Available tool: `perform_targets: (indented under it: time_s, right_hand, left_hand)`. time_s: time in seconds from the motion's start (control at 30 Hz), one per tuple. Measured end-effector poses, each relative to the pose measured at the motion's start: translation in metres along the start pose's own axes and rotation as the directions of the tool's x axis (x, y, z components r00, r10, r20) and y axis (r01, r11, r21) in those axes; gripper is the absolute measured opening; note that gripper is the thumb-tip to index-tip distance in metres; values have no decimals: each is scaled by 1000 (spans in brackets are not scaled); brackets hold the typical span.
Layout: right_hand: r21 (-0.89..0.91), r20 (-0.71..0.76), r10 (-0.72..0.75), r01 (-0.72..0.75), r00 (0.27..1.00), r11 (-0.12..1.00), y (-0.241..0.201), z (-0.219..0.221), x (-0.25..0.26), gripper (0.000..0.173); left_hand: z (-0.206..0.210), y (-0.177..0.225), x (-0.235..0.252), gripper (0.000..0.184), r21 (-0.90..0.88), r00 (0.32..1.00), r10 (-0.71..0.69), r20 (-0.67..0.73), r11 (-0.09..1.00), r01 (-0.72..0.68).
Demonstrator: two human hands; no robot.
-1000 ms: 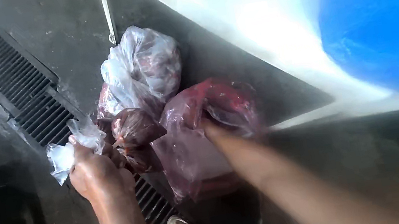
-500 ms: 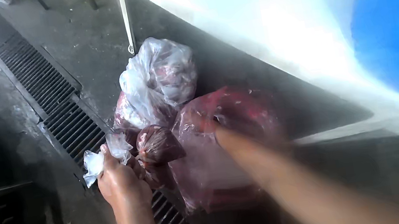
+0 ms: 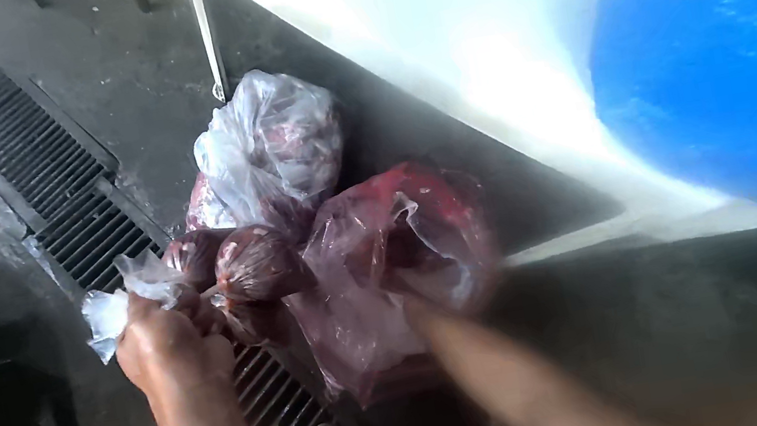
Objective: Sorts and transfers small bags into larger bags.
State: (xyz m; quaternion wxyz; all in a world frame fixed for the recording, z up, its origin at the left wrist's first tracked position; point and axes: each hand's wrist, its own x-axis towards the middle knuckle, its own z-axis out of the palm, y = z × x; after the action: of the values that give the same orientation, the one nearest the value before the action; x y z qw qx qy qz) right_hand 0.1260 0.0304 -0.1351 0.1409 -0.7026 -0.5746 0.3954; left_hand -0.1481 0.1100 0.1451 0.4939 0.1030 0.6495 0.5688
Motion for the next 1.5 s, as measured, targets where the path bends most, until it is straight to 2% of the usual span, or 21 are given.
perform_targets:
  time_s: [0.03, 0.1, 0.13, 0.2, 0.27, 0.37, 0.43, 0.5, 0.57, 0.67, 0.8, 0.83, 0.97, 1.07, 1.13, 1.23, 1.33, 1.43, 1.5]
  right_hand:
    - [92, 7, 178, -178, 984, 980, -20, -2, -13, 58]
    - [231, -230, 197, -143, 953, 962, -25, 11, -31, 43]
    - [253, -286, 172, -99, 942, 962, -26, 10, -35, 35]
    - [255, -248, 234, -170, 940, 952, -30, -4, -26, 31]
    - [135, -193, 279, -256, 941, 957, -37, -23, -7, 46]
    - [-18, -21, 188, -188, 982, 982, -62, -31, 6, 64]
    - [-148, 93, 226, -211, 970, 966, -66, -15, 13, 60]
    - [-153, 152, 281, -258, 948, 954, -61, -1, 13, 55]
    - [-17, 86, 246, -245, 966, 969, -47, -3, 1, 44]
    - [114, -63, 292, -284, 954, 952, -37, -52, -34, 26]
    - [322, -314, 427, -327, 848, 888, -39, -102, -79, 21]
    - [330, -345, 420, -310, 840, 892, -40, -108, -81, 20]
    - [398, -320, 383, -244, 866, 884, -44, -108, -82, 20]
    - [547, -393, 341, -81, 854, 833, -76, -117, -87, 18]
    - [560, -413, 235, 42, 880, 828, -104, -133, -88, 17]
    - [400, -348, 35, 114, 937, 909, -153, -171, -91, 14]
    - [250, -209, -43, 96, 977, 964, -204, -191, -103, 13]
    - [59, -121, -161, 169, 980, 984, -240, -176, -116, 14]
    - [2, -104, -168, 169, 980, 986, -258, -149, -116, 13]
  left_hand:
    - [-1, 0, 1, 26, 1, 1000, 10, 1, 1000, -10]
    - [-1, -2, 4, 25, -8, 1000, 17, 7, 1000, -17]
    - [-2, -4, 6, 28, -9, 1000, 15, 4, 1000, -15]
    - [-5, -7, 9, 29, -11, 1000, 4, -13, 1000, -4]
    - [-10, -6, 12, 31, -21, 1000, 5, -12, 1000, -5]
    - [-22, -2, 12, 34, -47, 999, 33, -4, 998, -33]
    - [-27, 1, 9, 32, -76, 999, 40, -14, 996, -41]
    - [-26, 6, 6, 32, -99, 999, 31, -33, 995, -34]
    - [-25, 10, 6, 33, -112, 999, 16, -44, 993, -20]
    - [-26, 8, 12, 33, -102, 999, -2, -40, 995, -2]
    - [-29, -1, 23, 25, -46, 1000, 16, -9, 999, -16]
    - [-28, -2, 25, 23, -33, 1000, 21, 7, 999, -21]
    - [-25, -12, 31, 28, 50, 993, 9, 115, 999, -15]
    - [-14, -13, 15, 34, 105, 985, 23, 172, 994, -41]
    - [-10, -14, 6, 40, 134, 979, 6, 205, 990, -34]
    - [5, -21, -11, 42, 165, 965, -26, 261, 986, -18]
    - [22, -32, -31, 43, 152, 950, -80, 302, 988, 35]
    - [37, -51, -41, 43, 44, 931, -172, 322, 985, 167]
    - [44, -65, -46, 41, 42, 936, -144, 322, 990, 138]
